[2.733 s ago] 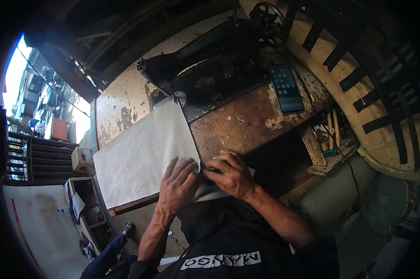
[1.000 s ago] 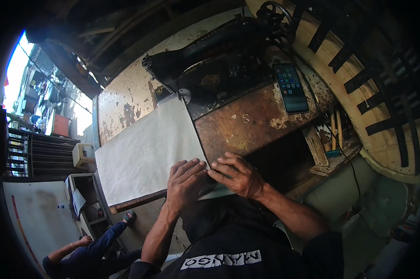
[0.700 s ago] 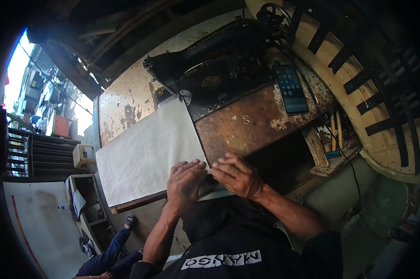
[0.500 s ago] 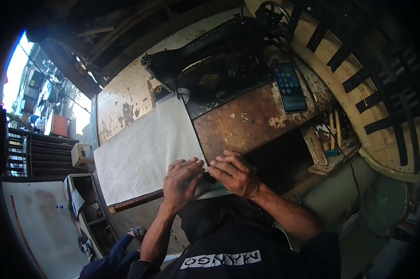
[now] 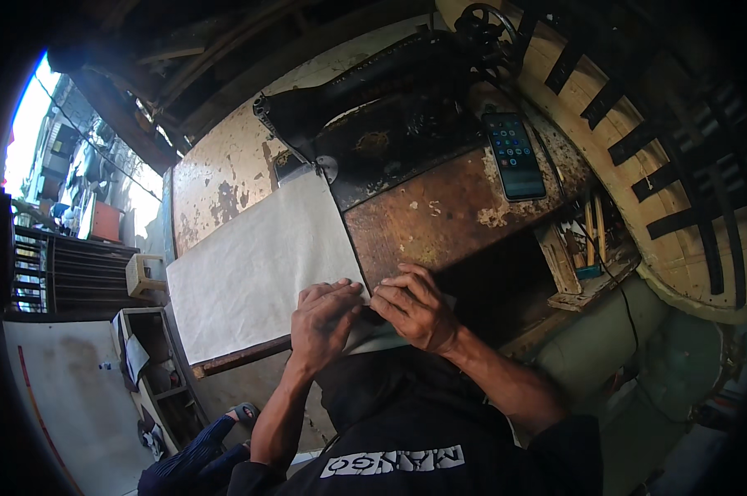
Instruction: The person aligns a white fabric panel with a brown upholstered section under a sewing machine, sews them together while guiding the material, and then uses shears to trim excess thread before inspecting the joined upholstery covers.
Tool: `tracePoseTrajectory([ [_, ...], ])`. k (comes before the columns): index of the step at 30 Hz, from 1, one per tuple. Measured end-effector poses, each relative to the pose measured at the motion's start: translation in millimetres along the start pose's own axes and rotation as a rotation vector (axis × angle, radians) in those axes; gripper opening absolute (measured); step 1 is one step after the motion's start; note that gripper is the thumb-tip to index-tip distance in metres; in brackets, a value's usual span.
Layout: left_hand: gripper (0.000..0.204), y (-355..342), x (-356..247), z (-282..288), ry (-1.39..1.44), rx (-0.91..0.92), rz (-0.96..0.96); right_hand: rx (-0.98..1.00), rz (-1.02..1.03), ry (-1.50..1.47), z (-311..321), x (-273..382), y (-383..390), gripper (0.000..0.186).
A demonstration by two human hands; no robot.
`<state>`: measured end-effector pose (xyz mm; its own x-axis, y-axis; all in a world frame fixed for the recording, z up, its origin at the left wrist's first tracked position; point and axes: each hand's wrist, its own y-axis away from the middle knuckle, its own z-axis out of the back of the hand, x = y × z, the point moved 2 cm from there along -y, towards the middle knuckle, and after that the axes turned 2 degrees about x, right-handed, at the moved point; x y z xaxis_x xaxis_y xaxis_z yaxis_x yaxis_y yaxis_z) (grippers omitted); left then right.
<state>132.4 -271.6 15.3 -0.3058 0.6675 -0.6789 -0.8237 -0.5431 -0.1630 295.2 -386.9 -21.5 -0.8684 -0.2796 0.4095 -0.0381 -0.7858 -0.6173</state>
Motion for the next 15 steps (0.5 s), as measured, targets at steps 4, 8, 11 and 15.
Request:
tracePoseTrajectory([
  [4, 0.021, 3.6, 2.2, -4.0, -0.119, -0.003, -0.098, 0.017, 0.044, 0.014, 3.1, 0.8, -1.4, 0.019],
  [8, 0.024, 4.3, 2.5, -4.0, -0.109, 0.008, -0.116, 0.027, 0.039, 0.042, 1.6, 2.0, -3.4, 0.020],
  [11, 0.022, -1.5, -5.3, 3.7, -0.050, 0.046, -0.051, 0.037, 0.026, 0.027, 1.6, 0.7, -2.6, 0.020],
  [15, 0.028, -29.8, 1.4, 10.6, -0.090, 0.164, 0.157, 0.062, 0.035, 0.022, 0.3, -0.1, -2.6, 0.021],
])
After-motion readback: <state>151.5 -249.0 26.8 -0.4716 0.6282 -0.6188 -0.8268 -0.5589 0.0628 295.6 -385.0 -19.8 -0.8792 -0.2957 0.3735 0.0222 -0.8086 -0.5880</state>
